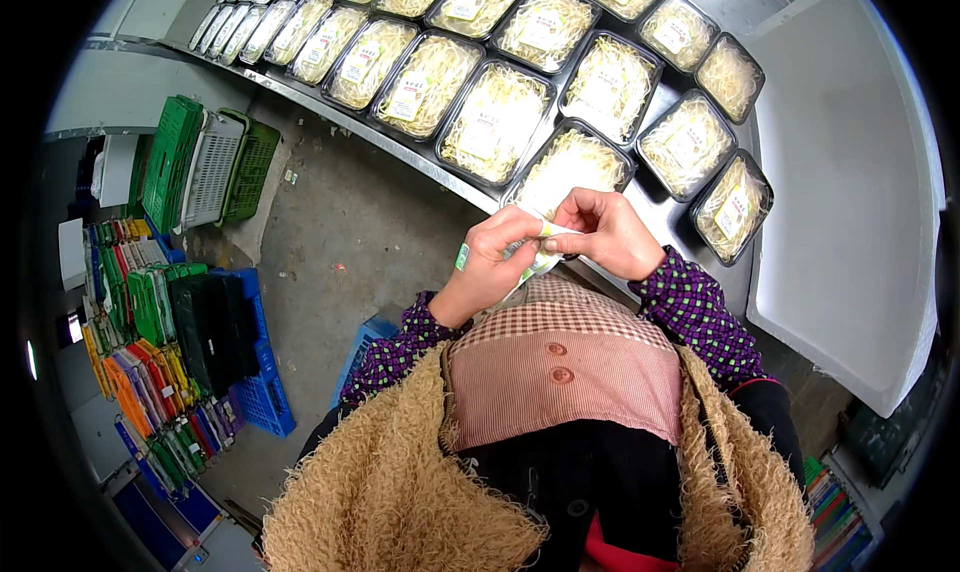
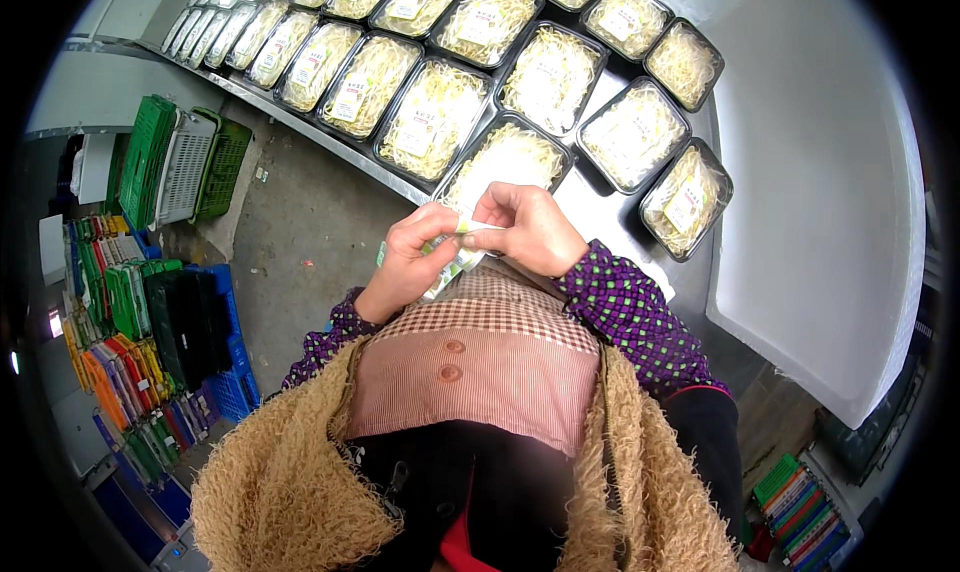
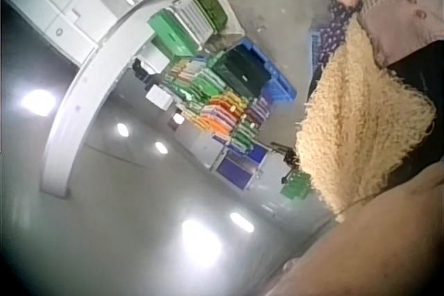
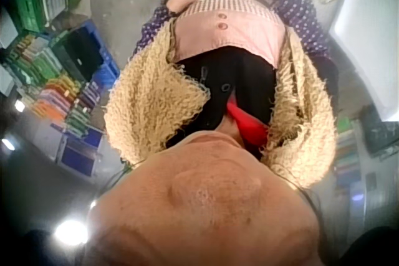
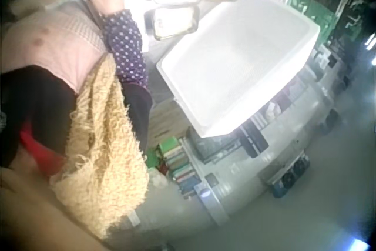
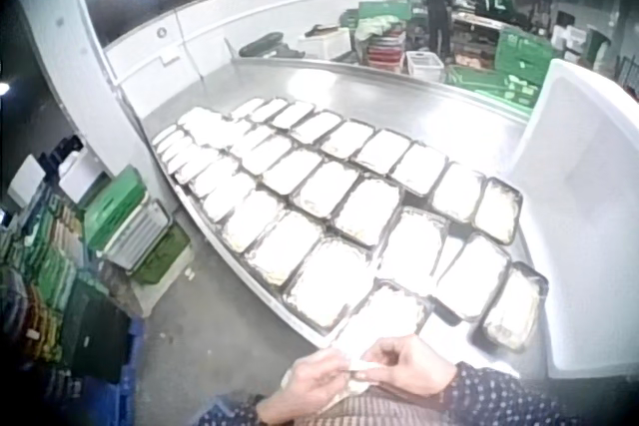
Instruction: The person applies adhesive labels to the lids of multiple black plastic containers filled with bean sprouts. They peel each label from a backing sheet and press it onto a container, then place the labeled containers into a white styrofoam box.
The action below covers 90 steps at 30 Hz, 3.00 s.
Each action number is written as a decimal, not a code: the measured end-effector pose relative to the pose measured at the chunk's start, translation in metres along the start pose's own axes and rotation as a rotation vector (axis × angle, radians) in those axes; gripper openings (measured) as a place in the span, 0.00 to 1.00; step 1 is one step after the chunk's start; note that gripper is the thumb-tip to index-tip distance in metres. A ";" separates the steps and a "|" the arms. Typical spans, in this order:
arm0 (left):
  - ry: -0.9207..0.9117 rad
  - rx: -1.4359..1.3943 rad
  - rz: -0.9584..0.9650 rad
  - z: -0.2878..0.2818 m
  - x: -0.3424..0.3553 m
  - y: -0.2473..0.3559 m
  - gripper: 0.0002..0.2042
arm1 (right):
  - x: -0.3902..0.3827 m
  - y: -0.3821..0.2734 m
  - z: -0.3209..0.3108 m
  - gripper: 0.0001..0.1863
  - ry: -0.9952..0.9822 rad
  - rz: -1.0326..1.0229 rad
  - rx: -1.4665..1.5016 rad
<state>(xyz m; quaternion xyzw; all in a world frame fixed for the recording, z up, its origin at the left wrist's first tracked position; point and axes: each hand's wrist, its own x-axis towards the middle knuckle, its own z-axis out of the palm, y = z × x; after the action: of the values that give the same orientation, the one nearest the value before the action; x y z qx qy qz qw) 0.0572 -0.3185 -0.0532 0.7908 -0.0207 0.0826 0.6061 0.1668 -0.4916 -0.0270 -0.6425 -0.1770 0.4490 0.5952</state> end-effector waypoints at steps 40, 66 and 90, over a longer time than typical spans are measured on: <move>0.020 -0.208 -0.615 -0.041 -0.056 -0.021 0.03 | 0.015 -0.023 -0.048 0.11 0.479 0.024 -0.031; -0.050 0.135 0.153 -0.022 -0.018 0.015 0.05 | 0.005 0.001 0.029 0.14 0.242 -0.050 0.106; -0.085 -0.084 0.191 0.028 0.077 0.037 0.05 | -0.047 -0.027 -0.032 0.13 0.484 -0.297 -0.194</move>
<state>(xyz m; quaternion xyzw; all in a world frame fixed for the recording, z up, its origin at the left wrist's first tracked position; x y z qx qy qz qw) 0.1312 -0.3498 -0.0130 0.7620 -0.1250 0.1055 0.6266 0.1749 -0.5408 0.0119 -0.7519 -0.1641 0.1716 0.6150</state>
